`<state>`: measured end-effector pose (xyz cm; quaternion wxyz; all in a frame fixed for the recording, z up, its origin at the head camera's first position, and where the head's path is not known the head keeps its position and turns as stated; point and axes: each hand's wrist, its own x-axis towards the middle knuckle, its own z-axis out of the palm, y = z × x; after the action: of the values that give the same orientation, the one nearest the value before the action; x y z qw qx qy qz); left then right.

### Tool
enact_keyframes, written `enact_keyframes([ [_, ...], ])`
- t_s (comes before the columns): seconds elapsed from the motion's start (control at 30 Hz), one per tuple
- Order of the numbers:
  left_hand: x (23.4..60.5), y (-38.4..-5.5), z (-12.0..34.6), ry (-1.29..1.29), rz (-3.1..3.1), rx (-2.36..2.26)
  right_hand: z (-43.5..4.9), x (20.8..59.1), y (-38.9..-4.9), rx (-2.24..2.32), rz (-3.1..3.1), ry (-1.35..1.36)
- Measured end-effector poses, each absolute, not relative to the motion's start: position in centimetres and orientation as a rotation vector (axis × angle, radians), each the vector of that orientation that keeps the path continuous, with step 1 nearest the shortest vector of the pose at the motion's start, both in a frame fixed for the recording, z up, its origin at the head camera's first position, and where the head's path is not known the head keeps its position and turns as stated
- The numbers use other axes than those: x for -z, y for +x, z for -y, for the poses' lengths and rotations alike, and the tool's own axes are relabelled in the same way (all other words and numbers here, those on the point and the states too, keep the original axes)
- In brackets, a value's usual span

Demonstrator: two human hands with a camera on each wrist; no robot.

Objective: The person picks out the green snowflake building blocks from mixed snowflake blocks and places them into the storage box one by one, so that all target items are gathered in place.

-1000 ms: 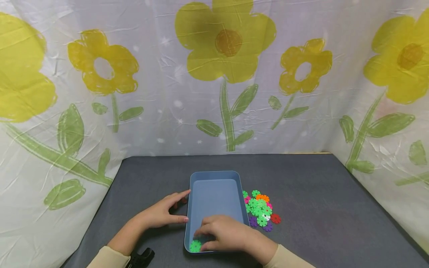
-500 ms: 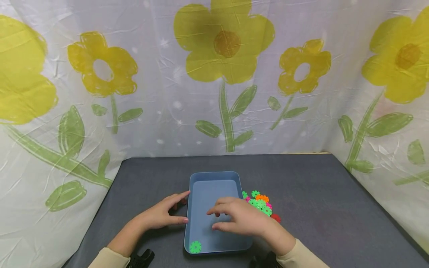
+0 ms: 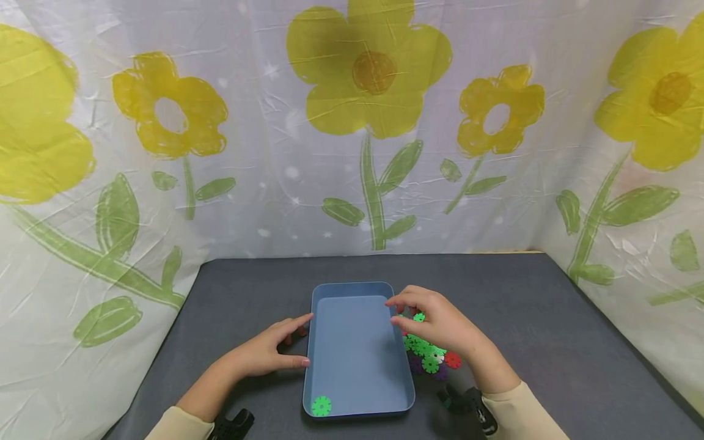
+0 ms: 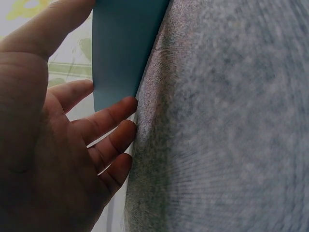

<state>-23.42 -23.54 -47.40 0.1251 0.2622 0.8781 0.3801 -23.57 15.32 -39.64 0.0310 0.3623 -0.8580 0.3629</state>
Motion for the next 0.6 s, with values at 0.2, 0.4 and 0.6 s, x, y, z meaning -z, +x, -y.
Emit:
enact_keyframes([
  [0.2,47.4,-23.4,23.6,0.768,-2.567,-1.113,-17.3,40.1,-25.2,-1.064,2.684,0.981],
  [0.4,47.6,-23.4,23.6,0.783,-2.57,-1.123,-19.9,42.5,-27.3,-1.125,2.787,0.803],
  [0.6,47.7,-23.6,23.5,0.792,-2.565,-1.109,-22.2,44.7,-28.5,-1.226,2.93,0.734],
])
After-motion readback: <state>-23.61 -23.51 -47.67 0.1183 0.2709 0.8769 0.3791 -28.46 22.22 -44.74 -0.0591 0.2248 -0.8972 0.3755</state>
